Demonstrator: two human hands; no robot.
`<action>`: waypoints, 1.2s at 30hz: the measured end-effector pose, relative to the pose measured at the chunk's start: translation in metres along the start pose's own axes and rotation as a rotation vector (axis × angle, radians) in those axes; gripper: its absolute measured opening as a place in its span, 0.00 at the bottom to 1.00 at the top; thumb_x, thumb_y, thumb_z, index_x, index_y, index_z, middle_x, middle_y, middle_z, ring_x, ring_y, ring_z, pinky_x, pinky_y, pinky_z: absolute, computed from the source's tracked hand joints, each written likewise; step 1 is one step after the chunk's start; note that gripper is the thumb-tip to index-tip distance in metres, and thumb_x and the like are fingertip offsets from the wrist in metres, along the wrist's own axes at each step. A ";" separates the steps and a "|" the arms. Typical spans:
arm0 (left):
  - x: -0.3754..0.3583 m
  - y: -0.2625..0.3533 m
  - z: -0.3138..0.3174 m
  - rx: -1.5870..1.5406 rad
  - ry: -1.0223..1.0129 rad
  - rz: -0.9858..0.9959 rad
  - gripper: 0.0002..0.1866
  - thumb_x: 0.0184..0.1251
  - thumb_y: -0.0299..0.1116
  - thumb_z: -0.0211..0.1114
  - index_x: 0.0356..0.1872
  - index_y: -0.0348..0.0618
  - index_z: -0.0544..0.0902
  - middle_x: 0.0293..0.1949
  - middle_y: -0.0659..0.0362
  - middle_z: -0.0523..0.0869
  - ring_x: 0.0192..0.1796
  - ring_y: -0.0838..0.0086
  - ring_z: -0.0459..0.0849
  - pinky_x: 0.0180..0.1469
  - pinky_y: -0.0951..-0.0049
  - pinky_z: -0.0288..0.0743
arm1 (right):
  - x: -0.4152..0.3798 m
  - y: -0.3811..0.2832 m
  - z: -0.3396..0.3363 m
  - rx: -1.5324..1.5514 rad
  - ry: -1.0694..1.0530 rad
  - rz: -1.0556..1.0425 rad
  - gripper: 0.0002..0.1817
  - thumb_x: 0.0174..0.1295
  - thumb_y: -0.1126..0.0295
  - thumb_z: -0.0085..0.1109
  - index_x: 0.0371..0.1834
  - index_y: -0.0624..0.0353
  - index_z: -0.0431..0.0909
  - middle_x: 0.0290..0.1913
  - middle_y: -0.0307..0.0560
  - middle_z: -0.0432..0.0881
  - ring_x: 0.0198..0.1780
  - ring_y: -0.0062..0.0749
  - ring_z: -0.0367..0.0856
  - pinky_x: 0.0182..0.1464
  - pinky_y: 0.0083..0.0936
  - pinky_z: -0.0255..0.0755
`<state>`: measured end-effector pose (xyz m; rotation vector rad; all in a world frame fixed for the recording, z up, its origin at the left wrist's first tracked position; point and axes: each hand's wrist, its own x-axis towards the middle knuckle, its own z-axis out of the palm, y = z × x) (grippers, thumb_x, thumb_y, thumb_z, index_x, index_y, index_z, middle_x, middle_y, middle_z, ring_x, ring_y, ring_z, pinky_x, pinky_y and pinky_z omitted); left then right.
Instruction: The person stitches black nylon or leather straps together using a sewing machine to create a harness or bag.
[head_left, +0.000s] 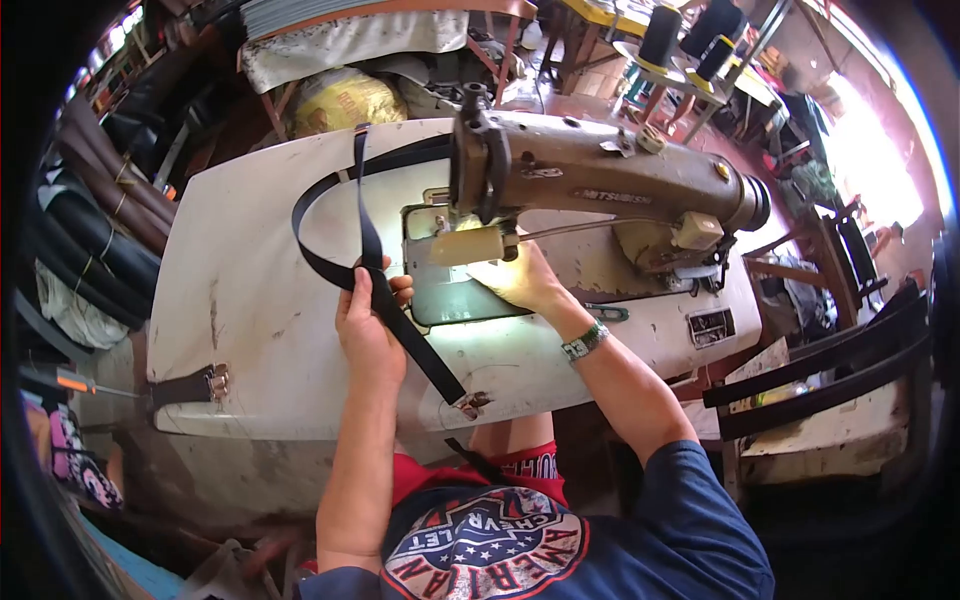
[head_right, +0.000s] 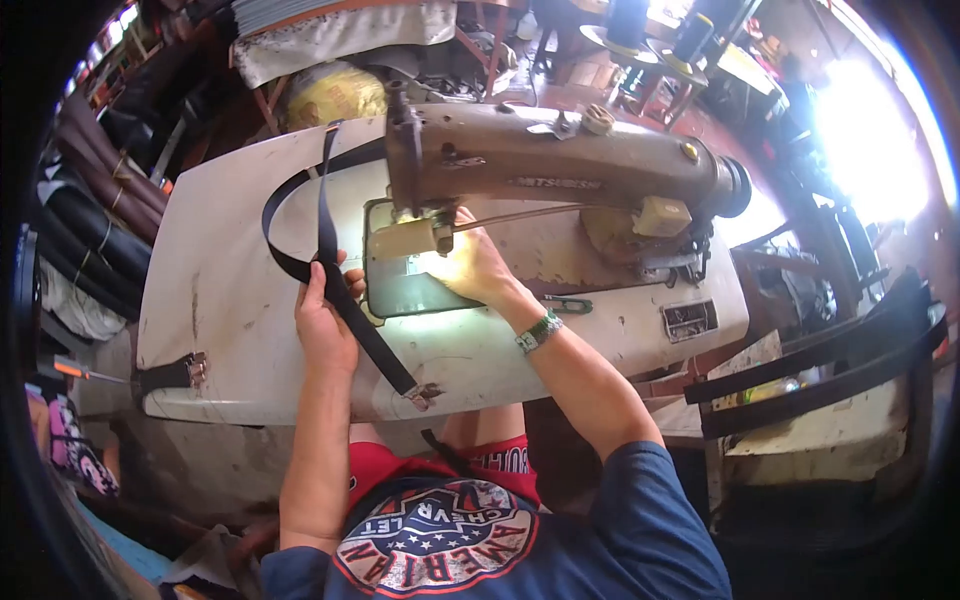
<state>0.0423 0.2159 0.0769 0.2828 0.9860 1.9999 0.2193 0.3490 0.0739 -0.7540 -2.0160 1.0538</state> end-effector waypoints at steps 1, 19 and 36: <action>0.000 0.000 -0.001 -0.013 -0.014 -0.001 0.17 0.84 0.39 0.57 0.61 0.37 0.79 0.52 0.53 0.88 0.43 0.66 0.87 0.46 0.65 0.82 | -0.001 0.002 0.000 -0.018 0.019 -0.015 0.18 0.63 0.75 0.70 0.56 0.62 0.82 0.46 0.43 0.89 0.47 0.23 0.84 0.50 0.25 0.79; -0.002 0.003 -0.001 -0.076 -0.033 -0.049 0.15 0.85 0.35 0.55 0.60 0.37 0.80 0.49 0.52 0.90 0.39 0.70 0.87 0.45 0.71 0.81 | -0.095 -0.086 -0.042 1.651 -0.189 0.369 0.10 0.71 0.62 0.53 0.38 0.56 0.78 0.40 0.43 0.82 0.39 0.27 0.76 0.46 0.26 0.70; 0.000 0.004 -0.012 -0.001 -0.265 -0.130 0.21 0.82 0.42 0.58 0.63 0.35 0.80 0.50 0.57 0.87 0.50 0.71 0.86 0.52 0.70 0.78 | -0.020 -0.120 0.067 0.435 -0.111 0.312 0.18 0.77 0.58 0.62 0.42 0.65 0.78 0.34 0.39 0.83 0.30 0.18 0.81 0.32 0.18 0.78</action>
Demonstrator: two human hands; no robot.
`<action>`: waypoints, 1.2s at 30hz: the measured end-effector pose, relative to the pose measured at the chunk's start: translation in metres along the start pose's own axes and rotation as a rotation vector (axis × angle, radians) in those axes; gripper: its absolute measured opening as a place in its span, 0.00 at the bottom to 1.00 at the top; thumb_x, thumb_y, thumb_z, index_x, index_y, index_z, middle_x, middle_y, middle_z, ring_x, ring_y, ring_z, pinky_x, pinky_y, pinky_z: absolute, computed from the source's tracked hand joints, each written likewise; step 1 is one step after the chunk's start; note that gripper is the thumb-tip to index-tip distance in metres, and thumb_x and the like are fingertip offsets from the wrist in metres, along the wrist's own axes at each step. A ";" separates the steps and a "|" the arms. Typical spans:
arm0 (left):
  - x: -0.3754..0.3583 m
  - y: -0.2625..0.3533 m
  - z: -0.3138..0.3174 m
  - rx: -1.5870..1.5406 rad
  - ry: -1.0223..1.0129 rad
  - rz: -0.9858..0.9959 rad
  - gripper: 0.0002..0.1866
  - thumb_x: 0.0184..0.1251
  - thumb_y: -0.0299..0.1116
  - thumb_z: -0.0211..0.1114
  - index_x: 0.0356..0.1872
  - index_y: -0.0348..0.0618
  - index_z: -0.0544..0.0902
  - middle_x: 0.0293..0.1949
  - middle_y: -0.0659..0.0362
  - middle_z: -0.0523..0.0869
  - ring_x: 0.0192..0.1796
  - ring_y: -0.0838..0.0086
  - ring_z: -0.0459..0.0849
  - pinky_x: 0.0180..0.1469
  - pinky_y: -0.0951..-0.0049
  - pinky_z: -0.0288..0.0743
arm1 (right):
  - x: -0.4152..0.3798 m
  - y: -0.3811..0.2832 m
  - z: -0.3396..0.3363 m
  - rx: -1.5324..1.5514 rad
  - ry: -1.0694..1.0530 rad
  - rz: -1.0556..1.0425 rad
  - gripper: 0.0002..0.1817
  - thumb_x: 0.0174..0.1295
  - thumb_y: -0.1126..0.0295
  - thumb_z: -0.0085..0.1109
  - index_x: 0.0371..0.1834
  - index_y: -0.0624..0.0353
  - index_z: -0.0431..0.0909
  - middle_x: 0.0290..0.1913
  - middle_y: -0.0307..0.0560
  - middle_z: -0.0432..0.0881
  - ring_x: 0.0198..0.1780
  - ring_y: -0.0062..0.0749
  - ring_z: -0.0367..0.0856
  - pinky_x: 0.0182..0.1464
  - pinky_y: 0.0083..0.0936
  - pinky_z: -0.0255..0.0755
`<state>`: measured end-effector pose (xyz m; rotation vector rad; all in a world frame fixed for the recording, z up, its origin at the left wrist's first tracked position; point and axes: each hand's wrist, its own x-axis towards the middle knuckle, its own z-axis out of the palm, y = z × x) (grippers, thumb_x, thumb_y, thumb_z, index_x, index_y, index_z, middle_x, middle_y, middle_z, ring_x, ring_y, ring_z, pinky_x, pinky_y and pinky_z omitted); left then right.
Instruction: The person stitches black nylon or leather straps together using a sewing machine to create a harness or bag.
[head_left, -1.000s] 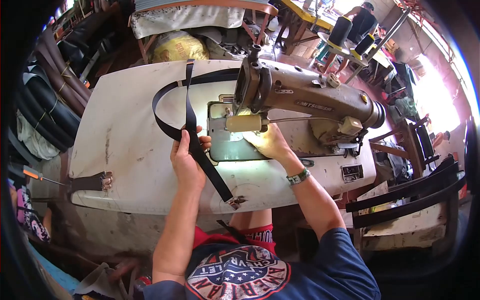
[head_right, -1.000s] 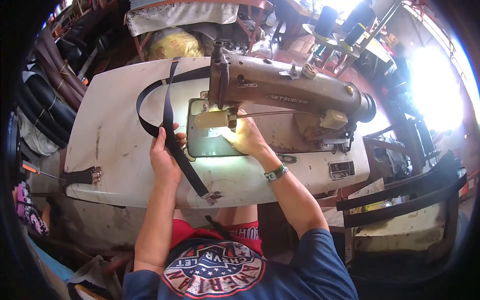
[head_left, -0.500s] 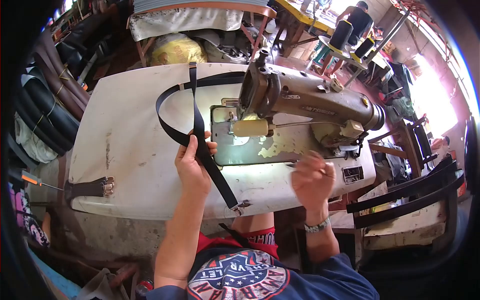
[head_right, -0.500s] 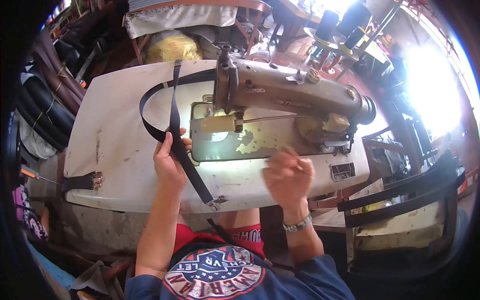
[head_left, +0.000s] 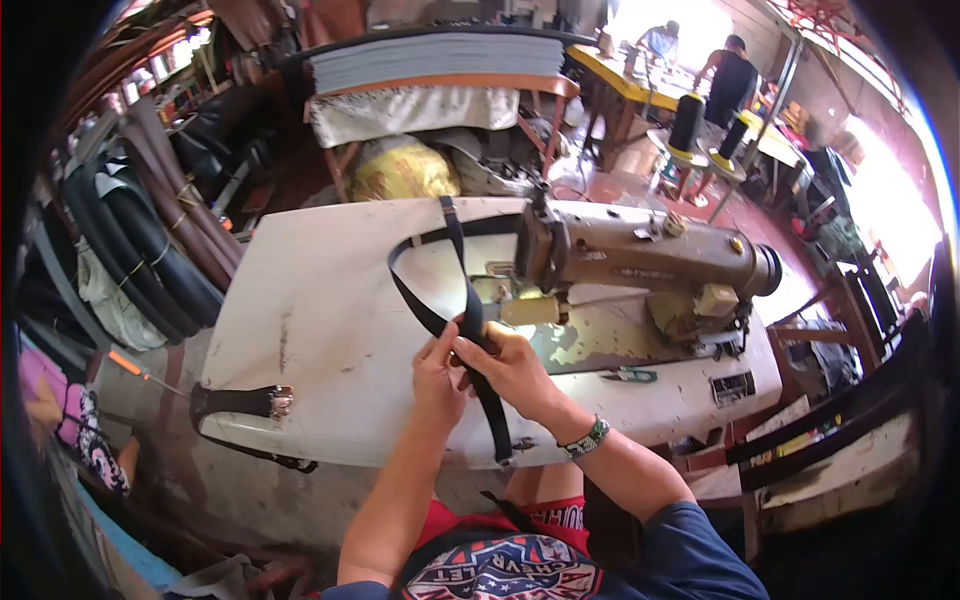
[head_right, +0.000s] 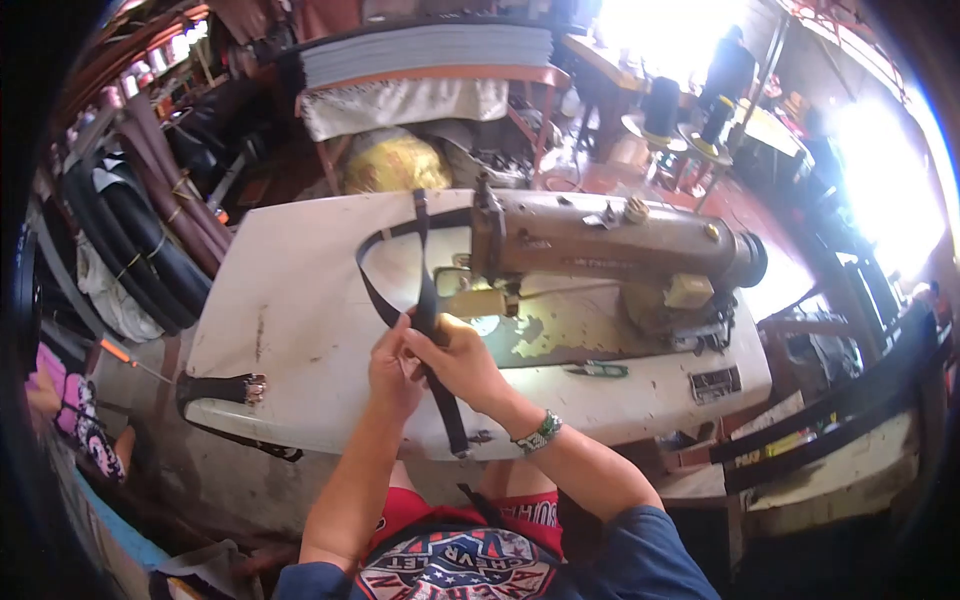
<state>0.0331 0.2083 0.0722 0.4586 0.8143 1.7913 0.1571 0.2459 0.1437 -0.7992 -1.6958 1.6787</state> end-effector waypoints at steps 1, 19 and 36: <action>-0.004 0.012 0.004 -0.076 0.071 -0.100 0.19 0.80 0.38 0.62 0.60 0.33 0.83 0.48 0.57 0.89 0.50 0.73 0.86 0.50 0.72 0.77 | 0.004 0.009 -0.002 0.145 -0.042 0.077 0.15 0.78 0.58 0.61 0.44 0.61 0.78 0.34 0.40 0.83 0.28 0.18 0.81 0.30 0.19 0.78; 0.245 0.252 -0.013 0.657 0.284 0.222 0.12 0.66 0.37 0.73 0.36 0.38 0.85 0.29 0.55 0.88 0.27 0.74 0.83 0.31 0.71 0.75 | 0.028 0.040 -0.021 0.121 -0.230 0.207 0.09 0.77 0.68 0.58 0.50 0.62 0.74 0.40 0.46 0.88 0.33 0.27 0.87 0.38 0.25 0.83; 0.359 0.169 -0.088 1.978 0.399 0.223 0.33 0.69 0.60 0.66 0.56 0.36 0.83 0.54 0.42 0.88 0.55 0.49 0.87 0.57 0.49 0.80 | 0.028 0.041 -0.016 0.063 -0.115 0.337 0.13 0.77 0.63 0.61 0.47 0.63 0.73 0.40 0.44 0.87 0.36 0.22 0.87 0.41 0.23 0.82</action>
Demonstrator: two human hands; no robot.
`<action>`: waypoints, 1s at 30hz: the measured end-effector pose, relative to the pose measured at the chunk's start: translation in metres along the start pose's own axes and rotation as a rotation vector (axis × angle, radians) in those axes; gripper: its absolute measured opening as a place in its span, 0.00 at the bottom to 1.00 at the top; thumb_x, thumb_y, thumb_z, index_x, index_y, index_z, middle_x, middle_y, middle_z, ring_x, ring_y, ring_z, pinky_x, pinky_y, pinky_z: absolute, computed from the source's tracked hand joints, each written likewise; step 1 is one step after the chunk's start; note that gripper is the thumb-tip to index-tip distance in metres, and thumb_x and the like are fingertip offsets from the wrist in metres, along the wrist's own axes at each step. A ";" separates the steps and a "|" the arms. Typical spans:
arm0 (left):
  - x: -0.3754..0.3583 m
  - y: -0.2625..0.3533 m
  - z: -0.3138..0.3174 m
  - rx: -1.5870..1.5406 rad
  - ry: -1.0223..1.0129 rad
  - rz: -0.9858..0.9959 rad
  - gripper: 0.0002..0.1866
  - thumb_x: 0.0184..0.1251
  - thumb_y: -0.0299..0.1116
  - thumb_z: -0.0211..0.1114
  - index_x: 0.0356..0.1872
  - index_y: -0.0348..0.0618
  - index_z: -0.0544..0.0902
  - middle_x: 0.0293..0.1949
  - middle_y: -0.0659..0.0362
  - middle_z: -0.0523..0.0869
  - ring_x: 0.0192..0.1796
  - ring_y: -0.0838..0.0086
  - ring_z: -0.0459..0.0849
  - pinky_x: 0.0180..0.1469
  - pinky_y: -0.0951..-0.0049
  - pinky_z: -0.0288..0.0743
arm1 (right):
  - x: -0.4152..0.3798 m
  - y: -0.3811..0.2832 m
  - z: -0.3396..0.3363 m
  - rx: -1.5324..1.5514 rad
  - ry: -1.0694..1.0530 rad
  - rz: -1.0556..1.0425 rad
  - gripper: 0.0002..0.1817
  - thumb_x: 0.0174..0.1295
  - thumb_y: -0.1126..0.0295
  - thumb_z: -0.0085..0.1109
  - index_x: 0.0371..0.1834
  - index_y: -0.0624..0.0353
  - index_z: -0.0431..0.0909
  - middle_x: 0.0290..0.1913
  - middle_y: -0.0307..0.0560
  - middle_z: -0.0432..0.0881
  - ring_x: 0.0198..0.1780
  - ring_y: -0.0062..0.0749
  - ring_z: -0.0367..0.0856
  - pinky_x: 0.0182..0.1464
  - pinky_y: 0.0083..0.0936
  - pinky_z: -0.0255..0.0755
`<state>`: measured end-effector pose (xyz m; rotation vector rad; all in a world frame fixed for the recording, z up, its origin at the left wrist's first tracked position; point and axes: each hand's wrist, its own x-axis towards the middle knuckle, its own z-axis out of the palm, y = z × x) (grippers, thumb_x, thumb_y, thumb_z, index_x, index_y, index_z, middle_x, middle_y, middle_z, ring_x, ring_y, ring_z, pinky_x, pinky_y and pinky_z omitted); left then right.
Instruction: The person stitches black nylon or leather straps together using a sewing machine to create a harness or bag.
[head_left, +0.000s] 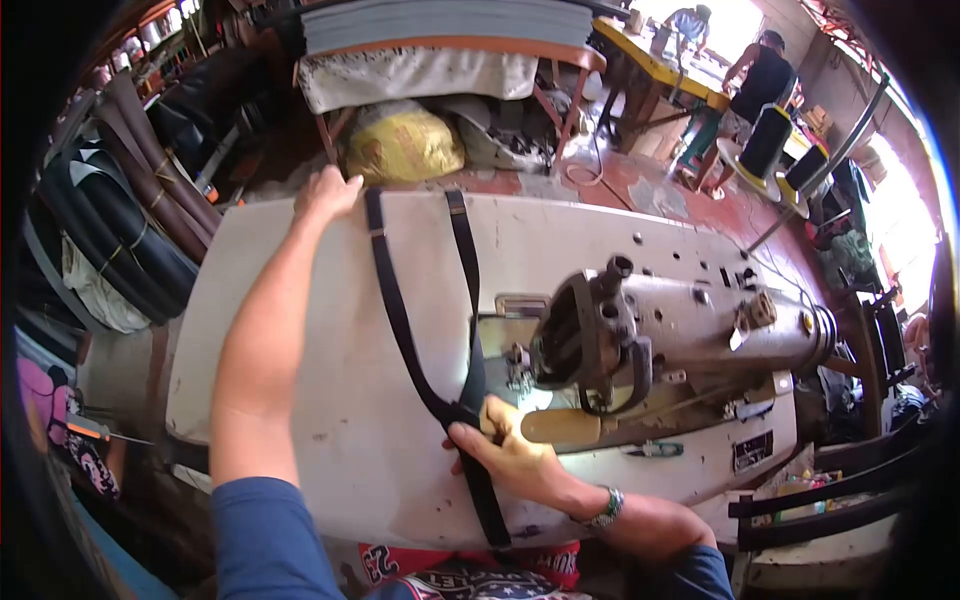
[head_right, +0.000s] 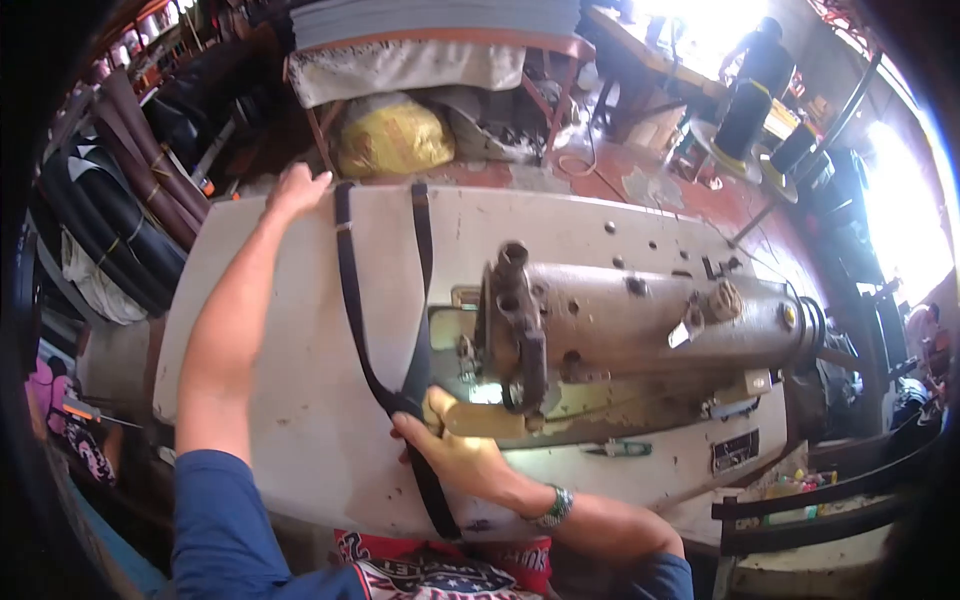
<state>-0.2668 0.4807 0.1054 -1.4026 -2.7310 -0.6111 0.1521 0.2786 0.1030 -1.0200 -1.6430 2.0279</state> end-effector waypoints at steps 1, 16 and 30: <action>-0.015 0.011 -0.017 -0.014 -0.065 0.073 0.32 0.68 0.58 0.68 0.58 0.38 0.83 0.56 0.42 0.87 0.59 0.49 0.86 0.59 0.49 0.79 | 0.000 0.004 -0.001 -0.037 0.009 -0.022 0.13 0.77 0.63 0.62 0.47 0.63 0.73 0.41 0.45 0.88 0.36 0.22 0.87 0.40 0.23 0.82; -0.164 0.156 -0.025 -1.023 -0.928 -0.007 0.06 0.64 0.28 0.71 0.33 0.35 0.89 0.30 0.54 0.91 0.29 0.70 0.90 0.31 0.72 0.81 | -0.011 0.001 0.002 -0.104 -0.029 -0.225 0.11 0.77 0.68 0.61 0.43 0.65 0.72 0.38 0.45 0.90 0.34 0.18 0.85 0.36 0.23 0.82; -0.032 0.197 0.031 -0.734 -0.523 0.062 0.19 0.71 0.45 0.67 0.46 0.35 0.83 0.34 0.47 0.90 0.38 0.62 0.91 0.43 0.63 0.85 | -0.002 0.002 -0.004 -0.091 -0.038 -0.171 0.15 0.77 0.65 0.61 0.39 0.62 0.68 0.34 0.45 0.86 0.34 0.26 0.90 0.33 0.24 0.81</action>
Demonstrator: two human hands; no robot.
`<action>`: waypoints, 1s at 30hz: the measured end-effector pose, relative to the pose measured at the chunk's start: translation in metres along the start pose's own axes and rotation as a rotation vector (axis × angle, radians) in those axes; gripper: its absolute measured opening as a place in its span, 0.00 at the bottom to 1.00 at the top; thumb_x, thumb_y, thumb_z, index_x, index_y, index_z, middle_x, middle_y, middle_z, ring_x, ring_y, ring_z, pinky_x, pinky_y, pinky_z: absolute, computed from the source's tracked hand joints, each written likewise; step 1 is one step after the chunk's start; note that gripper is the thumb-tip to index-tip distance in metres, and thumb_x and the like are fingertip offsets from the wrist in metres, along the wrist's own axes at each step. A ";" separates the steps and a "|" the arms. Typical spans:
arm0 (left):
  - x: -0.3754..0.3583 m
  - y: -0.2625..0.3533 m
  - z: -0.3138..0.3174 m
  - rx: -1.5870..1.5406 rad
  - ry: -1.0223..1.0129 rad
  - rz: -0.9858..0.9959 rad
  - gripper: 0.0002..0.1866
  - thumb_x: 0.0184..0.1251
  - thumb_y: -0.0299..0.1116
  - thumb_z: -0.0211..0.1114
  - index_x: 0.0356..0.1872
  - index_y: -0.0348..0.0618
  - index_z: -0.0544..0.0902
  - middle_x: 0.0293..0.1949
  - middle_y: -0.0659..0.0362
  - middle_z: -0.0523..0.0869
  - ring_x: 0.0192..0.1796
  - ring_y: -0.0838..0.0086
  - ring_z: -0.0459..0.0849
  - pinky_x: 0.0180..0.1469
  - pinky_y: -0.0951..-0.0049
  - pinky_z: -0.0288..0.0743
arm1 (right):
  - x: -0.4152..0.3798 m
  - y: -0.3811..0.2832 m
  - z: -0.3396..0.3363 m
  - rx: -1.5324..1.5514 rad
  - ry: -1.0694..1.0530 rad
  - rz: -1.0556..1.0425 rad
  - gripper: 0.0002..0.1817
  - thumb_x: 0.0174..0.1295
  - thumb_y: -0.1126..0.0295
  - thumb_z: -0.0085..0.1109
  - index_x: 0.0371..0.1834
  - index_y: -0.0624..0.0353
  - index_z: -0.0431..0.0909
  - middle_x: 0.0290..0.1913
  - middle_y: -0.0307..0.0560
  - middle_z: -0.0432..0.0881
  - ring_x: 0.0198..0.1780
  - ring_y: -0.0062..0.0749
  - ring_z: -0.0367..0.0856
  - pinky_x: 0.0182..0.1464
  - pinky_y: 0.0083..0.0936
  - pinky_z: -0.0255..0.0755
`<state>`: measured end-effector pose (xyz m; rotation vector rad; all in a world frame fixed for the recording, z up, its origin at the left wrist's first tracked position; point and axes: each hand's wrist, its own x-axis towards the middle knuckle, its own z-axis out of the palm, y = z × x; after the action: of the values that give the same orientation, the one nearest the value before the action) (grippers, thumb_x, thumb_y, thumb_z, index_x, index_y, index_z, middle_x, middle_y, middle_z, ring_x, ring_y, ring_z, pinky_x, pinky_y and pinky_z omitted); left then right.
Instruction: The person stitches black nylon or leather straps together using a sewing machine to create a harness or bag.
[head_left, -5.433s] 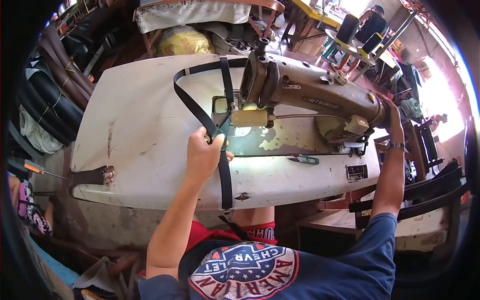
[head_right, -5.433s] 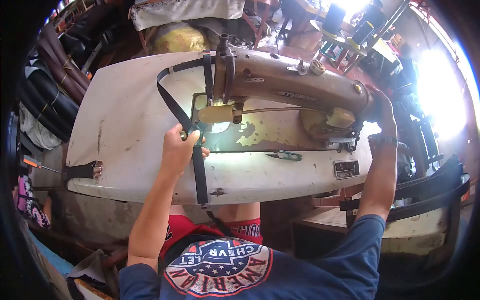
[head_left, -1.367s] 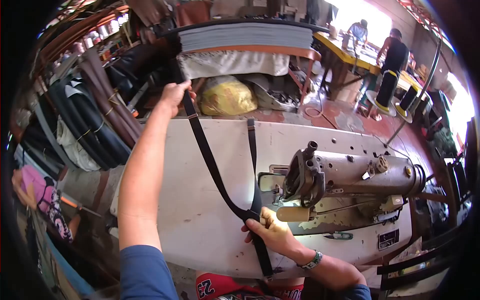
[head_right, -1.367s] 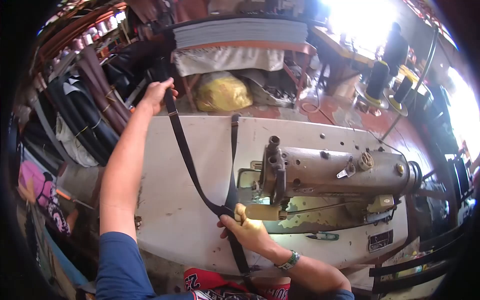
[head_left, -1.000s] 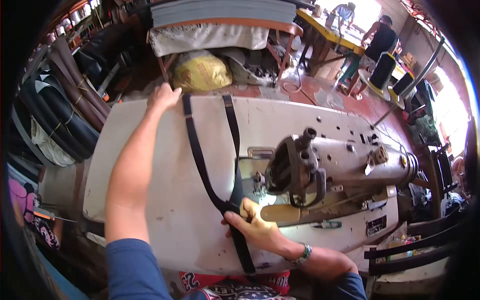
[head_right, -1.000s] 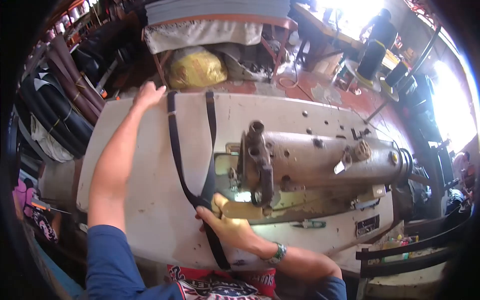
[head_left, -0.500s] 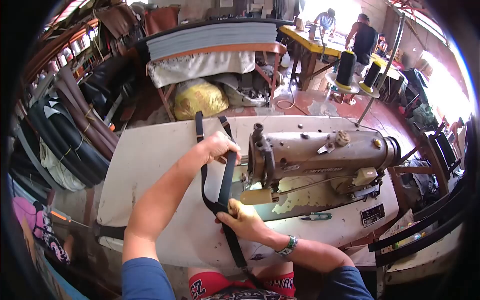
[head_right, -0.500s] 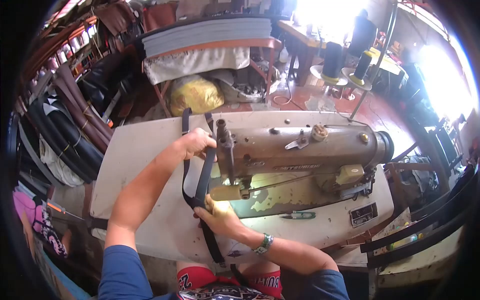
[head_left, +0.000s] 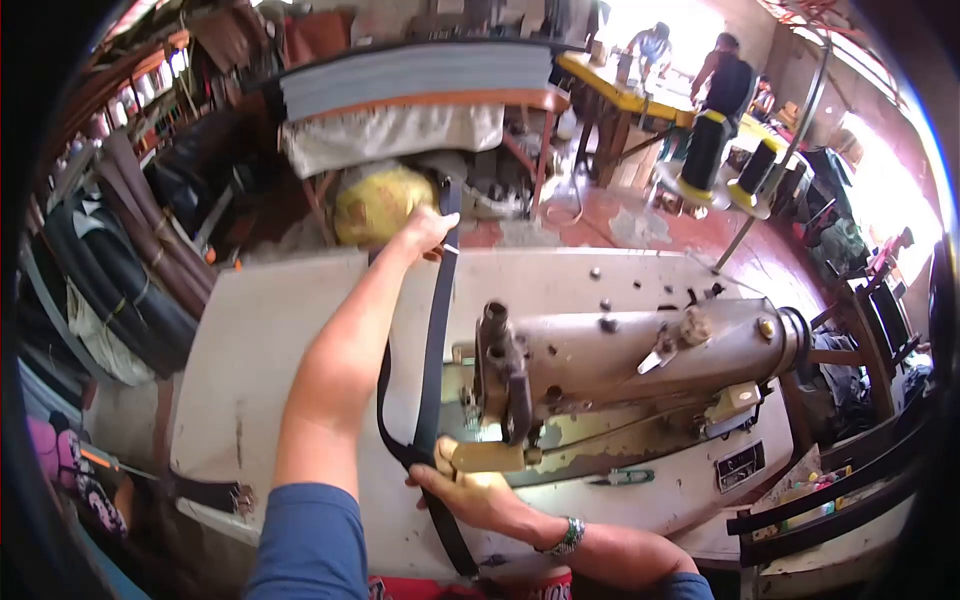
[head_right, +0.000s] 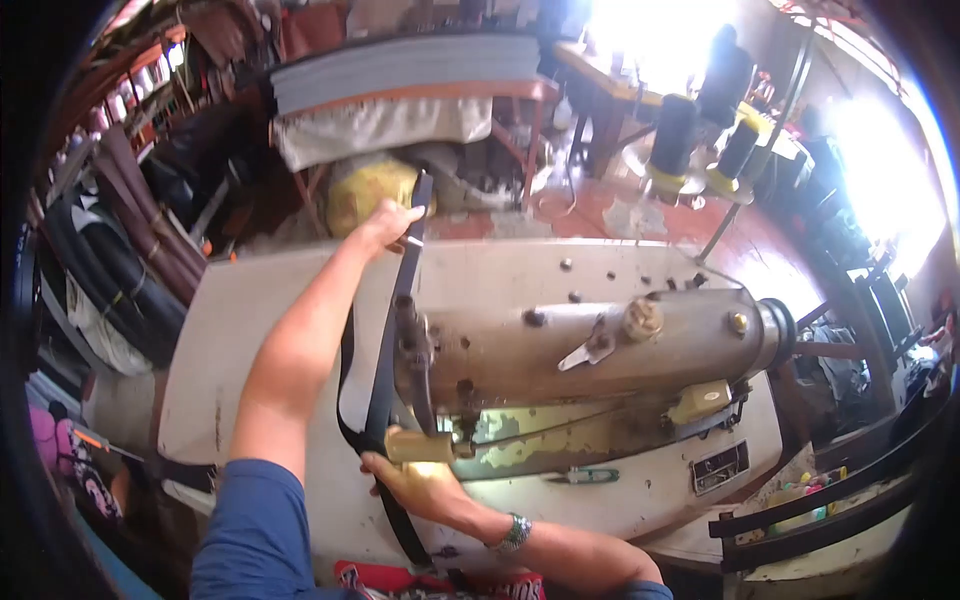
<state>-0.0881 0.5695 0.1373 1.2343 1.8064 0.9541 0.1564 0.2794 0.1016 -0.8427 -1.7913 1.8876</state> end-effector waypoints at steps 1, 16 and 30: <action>0.021 -0.028 -0.002 0.457 0.073 0.273 0.26 0.65 0.49 0.69 0.51 0.33 0.83 0.39 0.41 0.91 0.45 0.53 0.91 0.50 0.56 0.85 | 0.001 0.013 0.000 -0.083 0.041 -0.064 0.16 0.77 0.62 0.61 0.41 0.64 0.71 0.33 0.44 0.86 0.34 0.26 0.90 0.34 0.25 0.81; -0.395 -0.069 0.014 -0.226 0.089 -0.075 0.16 0.75 0.37 0.68 0.52 0.33 0.85 0.33 0.60 0.89 0.30 0.81 0.84 0.31 0.78 0.75 | 0.001 0.003 -0.009 -0.231 0.038 -0.045 0.13 0.79 0.60 0.57 0.42 0.59 0.74 0.29 0.33 0.75 0.30 0.15 0.75 0.32 0.19 0.72; -0.391 -0.079 0.040 -0.528 0.214 0.013 0.10 0.79 0.30 0.59 0.48 0.35 0.69 0.36 0.45 0.90 0.26 0.67 0.89 0.27 0.70 0.85 | -0.047 -0.013 -0.018 -0.790 0.399 -0.323 0.13 0.70 0.65 0.58 0.35 0.66 0.84 0.25 0.60 0.82 0.30 0.53 0.84 0.35 0.43 0.77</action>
<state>0.0189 0.1838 0.1131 0.8358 1.5517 1.4988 0.2013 0.2627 0.1219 -1.0009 -2.2285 0.7158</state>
